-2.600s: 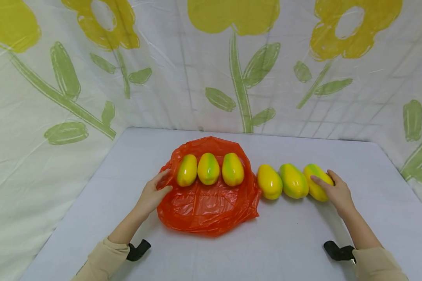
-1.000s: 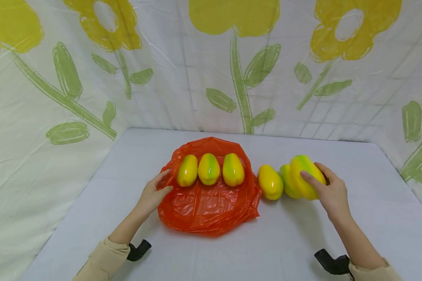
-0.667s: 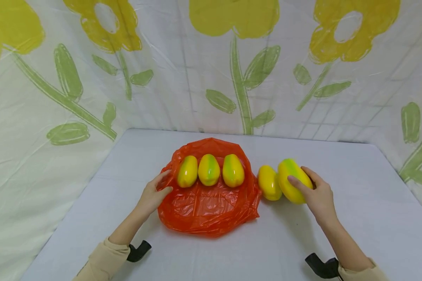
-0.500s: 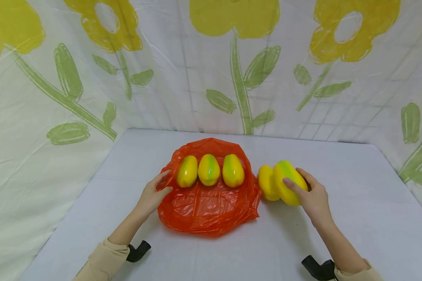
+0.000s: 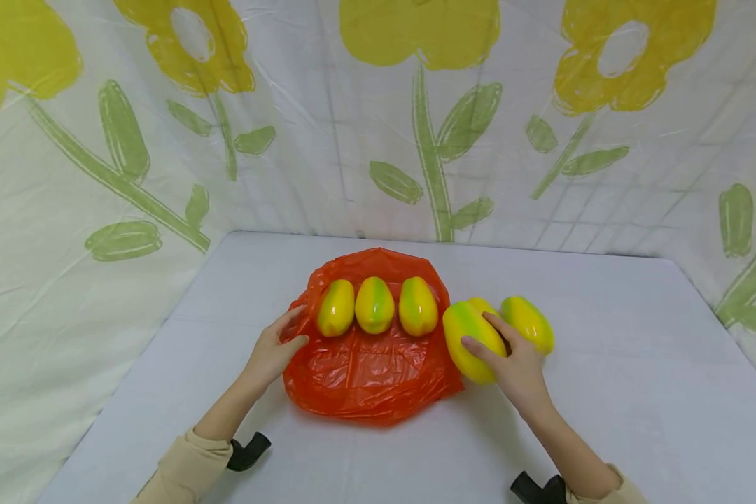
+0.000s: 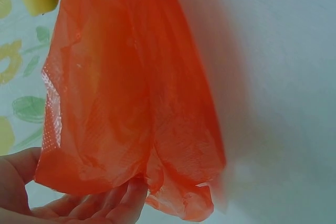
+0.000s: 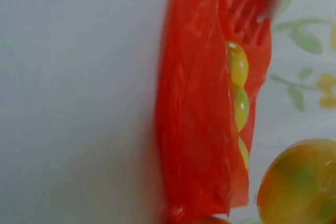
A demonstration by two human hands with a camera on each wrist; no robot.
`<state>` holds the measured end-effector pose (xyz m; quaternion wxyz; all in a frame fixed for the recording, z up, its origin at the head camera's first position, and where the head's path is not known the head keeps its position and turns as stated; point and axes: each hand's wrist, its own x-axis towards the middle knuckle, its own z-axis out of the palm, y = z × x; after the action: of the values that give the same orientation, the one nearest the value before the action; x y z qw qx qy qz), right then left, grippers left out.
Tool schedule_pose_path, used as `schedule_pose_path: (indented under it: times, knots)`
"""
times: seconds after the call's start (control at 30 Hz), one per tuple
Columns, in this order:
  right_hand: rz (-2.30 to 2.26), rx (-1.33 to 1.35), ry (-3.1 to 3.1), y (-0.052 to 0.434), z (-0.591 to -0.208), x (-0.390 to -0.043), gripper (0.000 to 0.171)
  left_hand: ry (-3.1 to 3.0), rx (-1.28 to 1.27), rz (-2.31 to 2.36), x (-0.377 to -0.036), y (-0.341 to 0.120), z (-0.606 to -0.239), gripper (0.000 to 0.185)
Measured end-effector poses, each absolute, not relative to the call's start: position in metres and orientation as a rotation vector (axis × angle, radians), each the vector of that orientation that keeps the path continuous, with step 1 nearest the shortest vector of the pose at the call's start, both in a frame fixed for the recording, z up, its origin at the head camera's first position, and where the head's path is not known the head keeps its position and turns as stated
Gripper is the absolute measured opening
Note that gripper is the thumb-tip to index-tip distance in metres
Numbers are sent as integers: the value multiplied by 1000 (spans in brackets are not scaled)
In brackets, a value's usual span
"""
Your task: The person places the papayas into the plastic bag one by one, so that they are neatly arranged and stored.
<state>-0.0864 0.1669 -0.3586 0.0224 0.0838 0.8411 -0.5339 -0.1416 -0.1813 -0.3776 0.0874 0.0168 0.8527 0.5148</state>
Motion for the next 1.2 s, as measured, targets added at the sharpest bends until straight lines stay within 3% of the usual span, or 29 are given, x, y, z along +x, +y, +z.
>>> schedule_pose_path:
  times: [0.7, 1.2]
  knots:
    - [-1722, 125, 2585, 102, -372, -81, 64, 2521, 80, 1573, -138, -181, -377, 54]
    - [-1852, 64, 2376, 61, -385, -87, 68, 2518, 47, 1565, -140, -179, -377, 55]
